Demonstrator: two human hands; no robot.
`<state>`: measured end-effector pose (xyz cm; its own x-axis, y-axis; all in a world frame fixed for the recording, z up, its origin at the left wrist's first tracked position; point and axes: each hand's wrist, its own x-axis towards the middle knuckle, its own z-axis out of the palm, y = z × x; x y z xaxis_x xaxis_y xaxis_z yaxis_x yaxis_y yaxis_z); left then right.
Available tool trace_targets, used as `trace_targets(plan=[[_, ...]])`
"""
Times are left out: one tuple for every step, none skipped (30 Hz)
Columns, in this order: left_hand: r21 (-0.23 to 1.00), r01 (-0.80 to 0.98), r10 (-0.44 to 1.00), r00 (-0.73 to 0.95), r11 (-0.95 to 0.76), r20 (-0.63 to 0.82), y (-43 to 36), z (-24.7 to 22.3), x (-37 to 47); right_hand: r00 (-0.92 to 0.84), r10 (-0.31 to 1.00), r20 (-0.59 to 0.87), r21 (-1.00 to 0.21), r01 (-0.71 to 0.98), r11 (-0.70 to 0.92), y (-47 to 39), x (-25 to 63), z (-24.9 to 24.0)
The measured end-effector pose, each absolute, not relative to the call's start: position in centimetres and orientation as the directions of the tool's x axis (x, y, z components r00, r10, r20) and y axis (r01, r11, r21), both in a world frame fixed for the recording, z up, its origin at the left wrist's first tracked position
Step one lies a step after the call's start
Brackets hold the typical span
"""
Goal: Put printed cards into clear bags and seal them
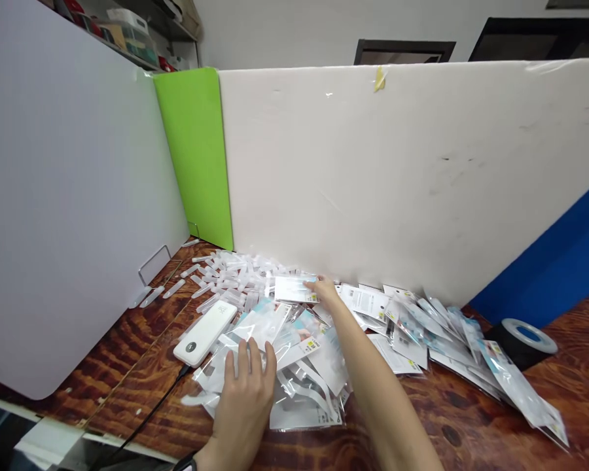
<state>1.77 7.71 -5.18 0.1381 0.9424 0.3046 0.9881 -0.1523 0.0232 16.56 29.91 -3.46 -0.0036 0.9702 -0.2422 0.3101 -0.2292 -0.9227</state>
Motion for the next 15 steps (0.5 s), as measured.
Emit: trace_targets(plan=[[0.034, 0.985, 0.941, 0.153, -0.171, 0.301, 7.9, -5.4, 1.7, -0.012, 0.969, -0.246, -0.935, 0.266, -0.234, 30.1, 17.5, -3.0], [0.044, 0.982, 0.942, 0.165, -0.186, 0.293, 8.0, -5.5, 1.7, -0.027, 0.968, -0.251, -0.945, 0.221, -0.239, 30.1, 18.5, -2.5], [0.054, 0.978, 0.943, 0.178, -0.200, 0.280, 8.2, -5.5, 1.7, -0.050, 0.965, -0.257, -0.953, 0.176, -0.245, 30.1, 19.4, -2.0], [0.066, 0.976, 0.947, 0.182, -0.206, 0.265, 8.4, -5.3, 1.8, -0.080, 0.962, -0.261, -0.959, 0.132, -0.250, 29.8, 20.2, -1.5], [0.083, 0.973, 0.950, 0.189, -0.215, 0.251, 8.6, -4.9, 1.9, -0.116, 0.958, -0.263, -0.963, 0.087, -0.254, 29.3, 20.9, -1.0], [0.108, 0.968, 0.949, 0.196, -0.228, 0.246, 8.8, -4.3, 2.0, -0.156, 0.953, -0.261, -0.965, 0.044, -0.257, 28.6, 21.5, -0.5], [0.143, 0.959, 0.945, 0.203, -0.245, 0.256, 9.0, -3.4, 2.0, -0.200, 0.946, -0.256, -0.965, 0.002, -0.261, 27.7, 21.9, 0.1], [0.195, 0.942, 0.935, 0.212, -0.273, 0.284, 9.1, -2.4, 1.9, -0.247, 0.936, -0.249, -0.963, -0.037, -0.266, 26.6, 22.0, 0.6], [0.265, 0.917, 0.921, 0.204, -0.298, 0.332, 9.3, -1.2, 1.6, -0.295, 0.925, -0.239, -0.959, -0.075, -0.272, 25.2, 21.9, 1.0], [0.353, 0.877, 0.906, 0.180, -0.324, 0.384, 9.5, 0.1, 1.2, -0.341, 0.912, -0.228, -0.954, -0.111, -0.280, 23.7, 21.6, 1.4], [0.460, 0.818, 0.898, 0.146, -0.345, 0.415, 9.7, 1.5, 0.8, -0.390, 0.895, -0.217, -0.946, -0.143, -0.292, 22.1, 21.1, 1.7], [0.584, 0.734, 0.906, 0.101, -0.347, 0.411, 9.9, 2.7, 0.3, -0.435, 0.877, -0.205, -0.937, -0.171, -0.304, 20.3, 20.3, 2.0], [0.716, 0.611, 0.926, 0.083, -0.338, 0.367, 10.2, 3.9, -0.3, -0.478, 0.856, -0.196, -0.927, -0.193, -0.320, 18.5, 19.4, 2.2], [0.836, 0.438, 0.943, 0.130, -0.331, 0.306, 10.3, 4.8, -0.7, -0.522, 0.831, -0.193, -0.917, -0.205, -0.342, 16.7, 18.4, 2.3], [0.926, 0.212, 0.943, 0.191, -0.312, 0.274, 10.5, 5.6, -1.2, -0.564, 0.803, -0.192, -0.907, -0.210, -0.365, 14.9, 17.4, 2.4]])
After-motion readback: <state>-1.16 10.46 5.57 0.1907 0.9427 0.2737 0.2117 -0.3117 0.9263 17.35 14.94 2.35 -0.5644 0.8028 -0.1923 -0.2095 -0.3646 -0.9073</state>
